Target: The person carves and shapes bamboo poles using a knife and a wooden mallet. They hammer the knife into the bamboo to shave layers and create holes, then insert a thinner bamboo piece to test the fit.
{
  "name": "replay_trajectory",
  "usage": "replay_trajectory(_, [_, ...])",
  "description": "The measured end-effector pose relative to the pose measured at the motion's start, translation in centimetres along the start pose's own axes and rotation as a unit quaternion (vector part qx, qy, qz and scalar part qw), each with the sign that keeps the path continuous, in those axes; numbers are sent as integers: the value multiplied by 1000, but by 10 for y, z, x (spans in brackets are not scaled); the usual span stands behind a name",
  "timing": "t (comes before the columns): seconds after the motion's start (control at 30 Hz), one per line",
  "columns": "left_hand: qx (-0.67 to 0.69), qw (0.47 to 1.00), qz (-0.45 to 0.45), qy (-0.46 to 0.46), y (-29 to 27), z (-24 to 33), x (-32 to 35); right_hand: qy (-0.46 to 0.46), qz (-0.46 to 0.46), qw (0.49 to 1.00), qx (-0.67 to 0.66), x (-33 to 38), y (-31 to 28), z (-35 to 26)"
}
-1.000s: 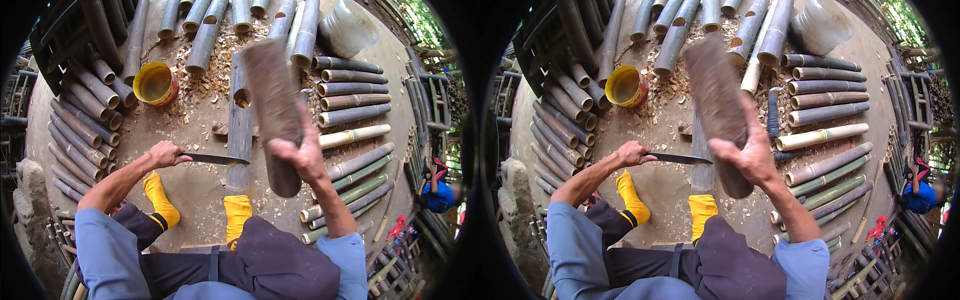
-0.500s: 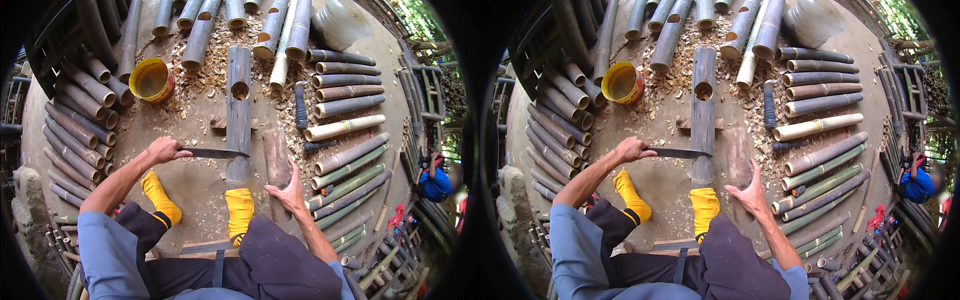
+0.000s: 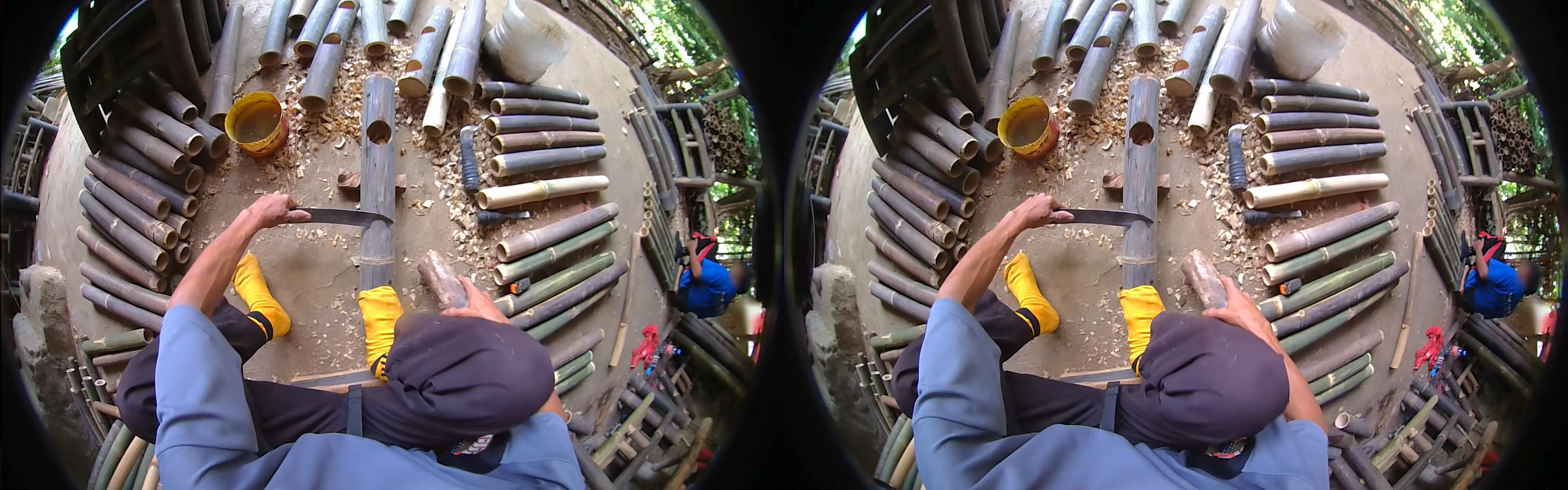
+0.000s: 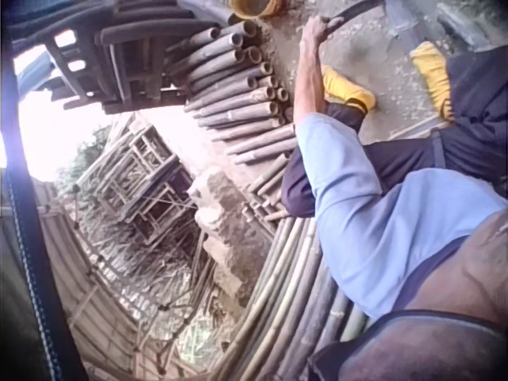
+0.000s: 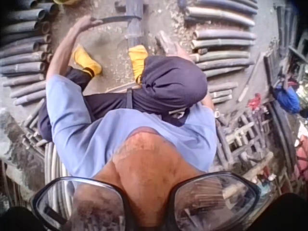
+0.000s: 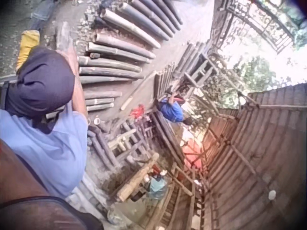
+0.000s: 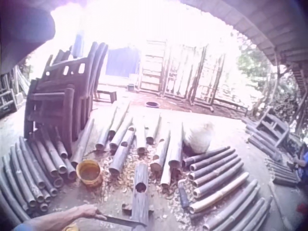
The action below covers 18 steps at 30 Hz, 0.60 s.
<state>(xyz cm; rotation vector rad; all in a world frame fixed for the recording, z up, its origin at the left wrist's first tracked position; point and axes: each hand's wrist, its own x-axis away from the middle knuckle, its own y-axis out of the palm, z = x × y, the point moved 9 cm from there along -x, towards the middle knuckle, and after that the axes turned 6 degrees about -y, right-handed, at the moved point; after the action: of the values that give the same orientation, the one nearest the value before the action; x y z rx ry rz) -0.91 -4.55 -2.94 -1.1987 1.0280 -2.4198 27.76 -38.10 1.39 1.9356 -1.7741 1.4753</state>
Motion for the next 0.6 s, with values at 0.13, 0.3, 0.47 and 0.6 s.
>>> replay_trajectory(0.13, [20, 997, -38, 68, -2, 6, -6, 7, 32, 999, -11, 10, 10, 50])
replay_trajectory(0.3, [89, 968, -216, -89, 20, -25, -5, 1, 130, 991, -44, 14, 25, 42])
replay_trajectory(0.47, [136, 971, -163, -108, 39, -34, 17, 62, 116, 979, -154, 12, 29, 36])
replay_trajectory(0.6, [249, 952, -106, -146, 120, -38, 50, 42, 145, 975, -163, -1, 31, 34])
